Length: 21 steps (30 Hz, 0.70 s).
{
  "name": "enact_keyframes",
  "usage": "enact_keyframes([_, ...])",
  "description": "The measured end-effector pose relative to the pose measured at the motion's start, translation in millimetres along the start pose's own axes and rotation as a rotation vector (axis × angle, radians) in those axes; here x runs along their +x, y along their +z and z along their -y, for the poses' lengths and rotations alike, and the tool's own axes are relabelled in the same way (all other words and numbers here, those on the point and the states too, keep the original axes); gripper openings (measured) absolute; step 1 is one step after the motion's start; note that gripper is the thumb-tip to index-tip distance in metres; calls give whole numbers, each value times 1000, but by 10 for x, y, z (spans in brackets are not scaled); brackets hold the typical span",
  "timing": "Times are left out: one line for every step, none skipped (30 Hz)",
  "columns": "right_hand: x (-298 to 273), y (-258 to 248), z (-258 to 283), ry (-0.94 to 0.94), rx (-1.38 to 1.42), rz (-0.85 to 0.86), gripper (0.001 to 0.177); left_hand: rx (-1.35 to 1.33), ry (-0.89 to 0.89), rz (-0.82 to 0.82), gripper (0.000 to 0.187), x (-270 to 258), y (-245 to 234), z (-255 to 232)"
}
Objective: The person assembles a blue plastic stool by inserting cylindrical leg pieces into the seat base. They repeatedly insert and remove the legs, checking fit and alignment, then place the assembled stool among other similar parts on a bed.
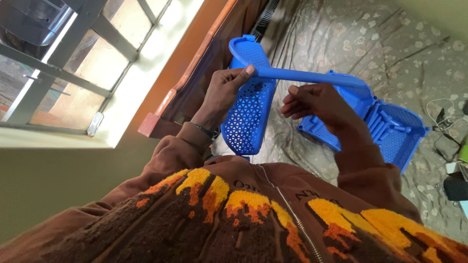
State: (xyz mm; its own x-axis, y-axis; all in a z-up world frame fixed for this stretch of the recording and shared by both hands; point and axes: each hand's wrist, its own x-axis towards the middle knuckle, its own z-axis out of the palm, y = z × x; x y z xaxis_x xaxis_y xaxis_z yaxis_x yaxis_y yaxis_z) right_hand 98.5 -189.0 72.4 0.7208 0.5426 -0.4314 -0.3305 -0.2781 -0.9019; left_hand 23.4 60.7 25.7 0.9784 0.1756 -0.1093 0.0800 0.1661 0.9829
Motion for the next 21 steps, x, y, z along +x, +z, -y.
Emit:
enact_keyframes([-38,-21,55,-78,-142,3,32,-12,13,11,42,-9,1,6])
enact_keyframes([-69,-41,109,-140,-156,-43,32,-23,27,23,41,-15,8,9])
enact_keyframes([-90,-64,168,-203,-170,-90,32,-34,40,36,41,-21,15,7])
enact_keyframes([-103,-81,224,-265,-184,-138,32,-36,63,57,40,-28,22,3])
enact_keyframes([-112,-103,280,-329,-258,-159,31,-38,86,79,40,-37,30,-3])
enact_keyframes([-110,-128,336,-392,-332,-179,31,-40,108,101,40,-46,39,-12])
enact_keyframes([-96,-142,380,-456,-407,-199,31,-11,102,103,39,-60,49,-21])
enact_keyframes([-68,-151,418,-457,-514,-171,31,18,98,105,39,-74,62,-31])
enact_keyframes([-31,-162,450,-458,-622,-142,32,47,93,106,39,-89,74,-41])
enact_keyframes([12,-167,468,-457,-727,-112,33,63,95,118,39,-110,78,-49])
enact_keyframes([64,-166,475,-375,-722,-28,35,79,98,130,39,-129,81,-55])
enact_keyframes([123,-159,473,-293,-715,58,37,94,100,139,39,-146,82,-61])
enact_keyframes([162,-153,455,-211,-707,144,39,88,89,143,39,-159,83,-64])
enact_keyframes([191,-144,422,-132,-686,151,41,81,77,145,39,-173,82,-64])
enact_keyframes([213,-131,382,-53,-664,159,42,74,66,146,39,-185,78,-64])
enact_keyframes([223,-123,341,26,-642,166,44,55,73,144,37,-196,73,-60])
enact_keyframes([222,-115,300,-27,-649,144,43,37,81,142,36,-204,68,-56])
enact_keyframes([212,-102,260,-80,-656,121,43,19,89,141,36,-209,60,-53])
enact_keyframes([203,-87,231,-133,-661,98,43,32,80,128,36,-216,51,-50])
enact_keyframes([193,-60,207,-159,-635,96,43,45,69,115,36,-228,39,-46])
enact_keyframes([184,-25,186,-185,-609,93,42,58,58,102,36,-238,28,-43])
